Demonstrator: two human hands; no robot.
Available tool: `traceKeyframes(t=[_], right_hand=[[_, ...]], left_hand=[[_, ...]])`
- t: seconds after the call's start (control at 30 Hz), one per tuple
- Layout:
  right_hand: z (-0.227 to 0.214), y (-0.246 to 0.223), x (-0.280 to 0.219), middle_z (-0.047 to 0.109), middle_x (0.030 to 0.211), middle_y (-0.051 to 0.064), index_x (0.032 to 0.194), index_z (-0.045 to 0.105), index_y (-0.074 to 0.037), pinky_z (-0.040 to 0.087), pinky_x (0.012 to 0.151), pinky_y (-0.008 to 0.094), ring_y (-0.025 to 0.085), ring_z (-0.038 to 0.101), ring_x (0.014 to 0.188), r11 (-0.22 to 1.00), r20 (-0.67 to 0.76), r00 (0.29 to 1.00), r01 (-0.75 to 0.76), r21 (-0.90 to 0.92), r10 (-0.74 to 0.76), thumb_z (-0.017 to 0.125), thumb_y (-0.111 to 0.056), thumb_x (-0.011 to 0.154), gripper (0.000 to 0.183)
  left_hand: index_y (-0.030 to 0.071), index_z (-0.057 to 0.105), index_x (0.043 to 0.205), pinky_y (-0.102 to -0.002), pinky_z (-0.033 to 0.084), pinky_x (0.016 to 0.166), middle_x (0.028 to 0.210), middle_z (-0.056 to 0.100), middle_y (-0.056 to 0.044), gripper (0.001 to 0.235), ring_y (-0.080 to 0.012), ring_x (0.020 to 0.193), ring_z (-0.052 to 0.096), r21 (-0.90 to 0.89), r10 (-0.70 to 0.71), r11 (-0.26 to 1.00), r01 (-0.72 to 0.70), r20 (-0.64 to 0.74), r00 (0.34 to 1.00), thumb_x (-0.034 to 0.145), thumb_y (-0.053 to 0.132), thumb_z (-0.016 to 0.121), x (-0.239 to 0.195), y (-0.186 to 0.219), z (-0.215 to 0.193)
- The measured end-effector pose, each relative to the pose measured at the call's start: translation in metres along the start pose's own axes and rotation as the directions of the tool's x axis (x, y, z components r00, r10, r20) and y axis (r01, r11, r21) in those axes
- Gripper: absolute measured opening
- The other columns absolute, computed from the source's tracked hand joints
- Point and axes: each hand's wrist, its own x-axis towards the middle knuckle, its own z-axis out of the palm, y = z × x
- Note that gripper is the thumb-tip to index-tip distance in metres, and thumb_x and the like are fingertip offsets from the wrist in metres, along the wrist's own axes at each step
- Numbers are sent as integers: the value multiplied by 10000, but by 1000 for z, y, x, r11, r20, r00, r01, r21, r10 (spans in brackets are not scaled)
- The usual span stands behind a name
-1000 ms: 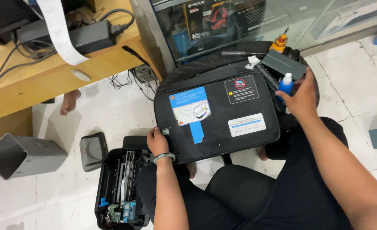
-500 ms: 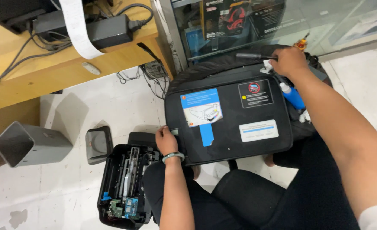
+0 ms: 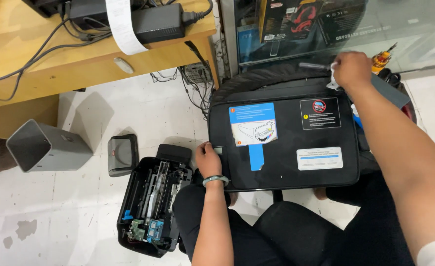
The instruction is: The person cleans the exterior and interior surfaces of a flatbed scanner using a spray bottle and a white cloth. They wipe the top lid, open the scanner to clean the glass and control panel, and then close it.
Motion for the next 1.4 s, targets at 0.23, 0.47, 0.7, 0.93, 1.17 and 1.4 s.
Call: traceKeyframes(t=[0.23,0.47,0.7,0.93,1.17,1.4], right_hand=[[-87,-63,-9,744,1290,211,1371,723,-204,540,988,594,452,659,1226,998,391,920,-7,-66,32,562,-248,932,470],[-40,-36,1,755,1224,309,1321,750,18,583,919,586,496,673,1183,977,607,778,-36,-212,160,713,-223,832,546],[43,36,22,786,1305,144,1269,805,-88,467,1089,449,360,680,1256,990,471,879,-11,-144,78,534,-336,861,549],[-64,-15,-5,742,1103,298,1290,757,49,598,792,537,470,702,1021,946,87,993,-104,308,81,627,-187,1005,393],[-87,-92,-37,731,1034,110,1129,776,-156,554,897,468,365,705,1017,931,-8,934,356,-78,-358,698,-298,842,330],[-147,-148,-82,612,1398,303,1049,750,74,526,1022,549,531,615,1231,928,277,928,148,342,-250,756,-287,878,400]], left_hand=[[79,651,1299,-525,490,1034,1312,656,-187,392,-384,1294,582,98,92,991,-91,-4,996,1033,326,504,-11,4,3],[43,642,1314,-513,495,1035,1303,660,-210,457,-391,1284,589,100,83,992,-83,10,997,1050,363,449,-17,5,-2],[72,678,1248,-482,524,971,1184,704,-173,422,-354,1195,639,127,79,989,-77,-12,997,1042,367,457,-28,14,-3],[67,676,1236,-486,521,968,1183,699,-186,416,-366,1193,637,118,80,990,-79,-4,997,1040,358,452,-23,9,-3],[53,670,1248,-501,506,1000,1237,684,-209,434,-397,1238,613,124,91,988,-91,7,996,1038,371,462,-22,10,-2],[51,671,1262,-500,505,1012,1262,680,-198,434,-383,1258,607,128,80,989,-81,14,997,1048,364,460,-23,11,-4]])
